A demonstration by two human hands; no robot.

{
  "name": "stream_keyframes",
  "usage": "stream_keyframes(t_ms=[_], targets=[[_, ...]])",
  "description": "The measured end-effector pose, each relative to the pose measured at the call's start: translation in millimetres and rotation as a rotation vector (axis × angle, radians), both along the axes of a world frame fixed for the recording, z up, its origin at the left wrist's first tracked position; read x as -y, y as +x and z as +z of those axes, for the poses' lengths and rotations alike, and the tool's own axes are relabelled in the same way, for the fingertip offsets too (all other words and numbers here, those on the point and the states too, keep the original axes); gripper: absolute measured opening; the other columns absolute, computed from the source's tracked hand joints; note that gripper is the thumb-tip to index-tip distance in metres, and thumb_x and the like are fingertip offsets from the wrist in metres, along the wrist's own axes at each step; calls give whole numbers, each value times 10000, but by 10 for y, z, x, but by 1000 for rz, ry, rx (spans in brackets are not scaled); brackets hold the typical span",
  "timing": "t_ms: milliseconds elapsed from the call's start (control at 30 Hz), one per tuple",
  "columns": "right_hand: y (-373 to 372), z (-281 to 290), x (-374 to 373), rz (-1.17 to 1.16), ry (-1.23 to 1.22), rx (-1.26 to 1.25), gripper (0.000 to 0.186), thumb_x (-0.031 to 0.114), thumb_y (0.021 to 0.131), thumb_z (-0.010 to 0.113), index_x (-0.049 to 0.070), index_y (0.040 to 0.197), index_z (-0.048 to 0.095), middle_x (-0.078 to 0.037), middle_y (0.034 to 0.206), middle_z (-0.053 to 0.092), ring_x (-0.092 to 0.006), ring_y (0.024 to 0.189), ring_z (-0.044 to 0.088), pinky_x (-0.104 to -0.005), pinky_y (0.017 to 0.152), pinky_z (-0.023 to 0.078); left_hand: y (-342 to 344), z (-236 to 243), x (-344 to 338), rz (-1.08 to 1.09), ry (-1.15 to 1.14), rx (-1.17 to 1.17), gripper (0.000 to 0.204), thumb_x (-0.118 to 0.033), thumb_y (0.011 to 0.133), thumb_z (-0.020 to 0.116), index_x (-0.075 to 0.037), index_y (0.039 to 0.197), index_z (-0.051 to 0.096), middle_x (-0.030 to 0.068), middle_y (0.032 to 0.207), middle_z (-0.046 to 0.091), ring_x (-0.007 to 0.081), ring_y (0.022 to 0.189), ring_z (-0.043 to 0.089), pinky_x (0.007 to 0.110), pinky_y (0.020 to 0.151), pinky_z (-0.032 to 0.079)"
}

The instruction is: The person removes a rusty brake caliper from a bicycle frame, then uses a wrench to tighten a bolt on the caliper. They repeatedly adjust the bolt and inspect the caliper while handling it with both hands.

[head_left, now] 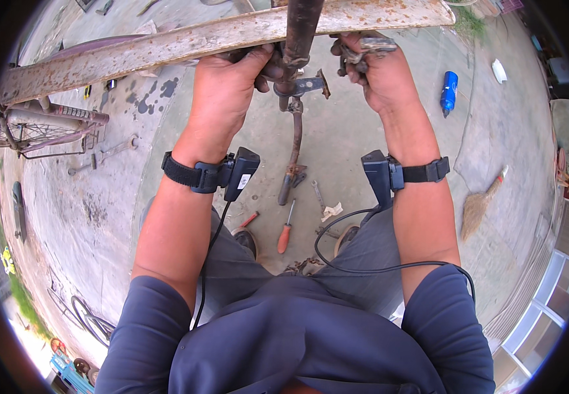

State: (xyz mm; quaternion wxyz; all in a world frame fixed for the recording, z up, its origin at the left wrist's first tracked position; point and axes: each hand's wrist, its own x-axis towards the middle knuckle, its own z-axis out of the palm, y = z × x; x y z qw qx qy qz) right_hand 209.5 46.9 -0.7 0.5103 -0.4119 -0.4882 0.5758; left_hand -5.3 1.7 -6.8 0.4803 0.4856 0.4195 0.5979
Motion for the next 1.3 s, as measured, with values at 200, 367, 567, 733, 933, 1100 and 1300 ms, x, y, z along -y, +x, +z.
stream_keyframes(t_ms=[200,367,567,733,933,1100,1300], targets=[[251,-4,-116,-44,-4,-37,163,153,906,654,27,999,695,-65,797,704,-72,527,497,-223,456,360,0,15,7,-4,15,-11,158,-78,957,627,-32,1101,672,58,926,727,127,743,679,224,559,429],[379,14,-149,-133,150,165,169,144,883,653,4,971,693,-45,750,684,-65,531,494,-231,458,362,6,20,9,-10,12,-22,163,-75,956,628,-23,1105,668,58,946,722,115,738,659,220,557,434],[400,26,-257,-302,182,181,183,137,872,635,-26,935,690,-28,698,646,-73,526,490,-252,468,380,23,75,20,-3,3,-20,176,-74,957,627,-6,1117,658,70,954,710,114,729,648,218,552,430],[411,65,-315,-367,262,275,196,132,852,643,-42,927,691,-22,677,633,-81,518,488,-266,472,393,25,143,23,6,-31,-24,195,-74,960,621,0,1139,642,78,955,704,112,717,627,224,547,427],[590,280,-336,-360,243,478,247,162,868,627,-57,956,698,-38,695,647,-101,607,528,-295,567,432,-7,179,-4,15,-58,-25,190,-78,964,619,-9,1139,641,72,945,698,114,724,621,227,548,431],[689,360,-409,-330,263,430,231,148,881,608,-56,931,703,-49,693,651,-114,623,537,-307,584,445,-23,189,-32,25,-75,-24,184,-80,966,617,-5,1133,638,74,943,697,114,719,615,226,548,432],[767,408,-498,-381,315,424,232,167,886,625,-46,919,710,-61,708,684,-118,636,573,-298,608,468,-31,232,-47,22,-55,-29,155,-82,970,612,-2,1097,651,79,948,697,124,713,620,228,535,439]])
